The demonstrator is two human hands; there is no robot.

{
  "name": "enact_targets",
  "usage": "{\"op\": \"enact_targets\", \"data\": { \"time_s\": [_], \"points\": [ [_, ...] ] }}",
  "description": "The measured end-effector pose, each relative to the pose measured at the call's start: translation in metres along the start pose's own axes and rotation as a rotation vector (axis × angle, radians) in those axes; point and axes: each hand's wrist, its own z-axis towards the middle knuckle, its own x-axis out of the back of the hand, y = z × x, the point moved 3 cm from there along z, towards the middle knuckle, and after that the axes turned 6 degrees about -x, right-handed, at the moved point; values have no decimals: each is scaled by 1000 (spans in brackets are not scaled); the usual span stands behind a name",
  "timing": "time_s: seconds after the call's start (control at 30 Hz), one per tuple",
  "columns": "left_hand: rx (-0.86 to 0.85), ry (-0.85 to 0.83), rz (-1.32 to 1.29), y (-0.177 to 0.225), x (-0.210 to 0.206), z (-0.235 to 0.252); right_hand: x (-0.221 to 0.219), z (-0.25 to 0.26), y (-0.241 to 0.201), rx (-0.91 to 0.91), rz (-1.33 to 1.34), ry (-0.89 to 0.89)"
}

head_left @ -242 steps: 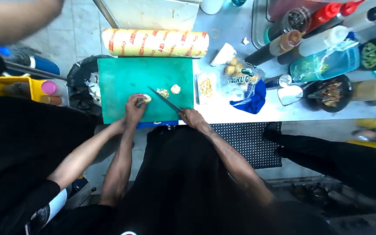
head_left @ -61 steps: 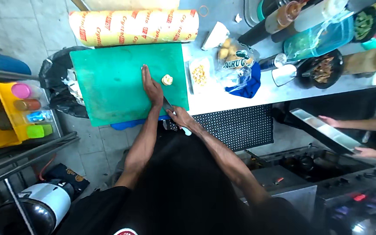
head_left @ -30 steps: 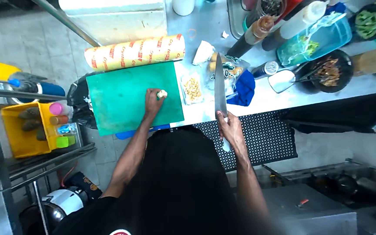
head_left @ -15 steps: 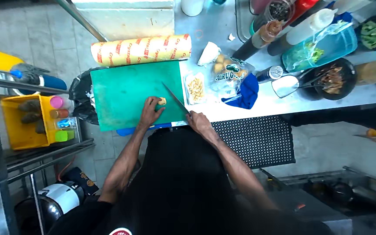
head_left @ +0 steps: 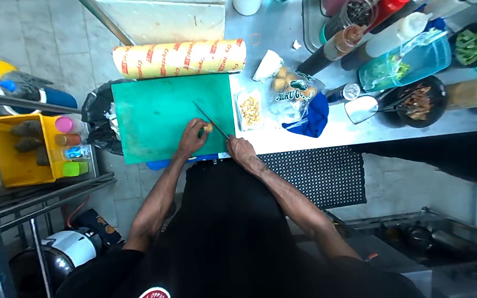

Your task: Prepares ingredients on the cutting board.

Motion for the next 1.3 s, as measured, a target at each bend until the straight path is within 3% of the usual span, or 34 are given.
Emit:
{"op": "enact_targets", "data": {
  "time_s": [0.17, 0.37, 0.6, 0.83, 1.1, 1.3],
  "points": [
    [-51, -4, 72, 1, 4, 4, 17, -24, -13, -12, -57, -34],
    [-30, 26, 153, 4, 1, 2, 0, -17, -10, -29, -104, -39],
    [-3, 28, 126, 6, -1, 1, 12, -23, -20, -55, -147, -84],
    [-13, 34, 67, -2, -2, 0, -14, 0, -27, -52, -106, -48],
    [-37, 7, 83, 5, 1, -6, -12, 23, -43, 9, -20, 31],
    [-17, 62, 104, 0, 0, -6, 11, -11, -38, -17, -48, -38]
  ]
}}
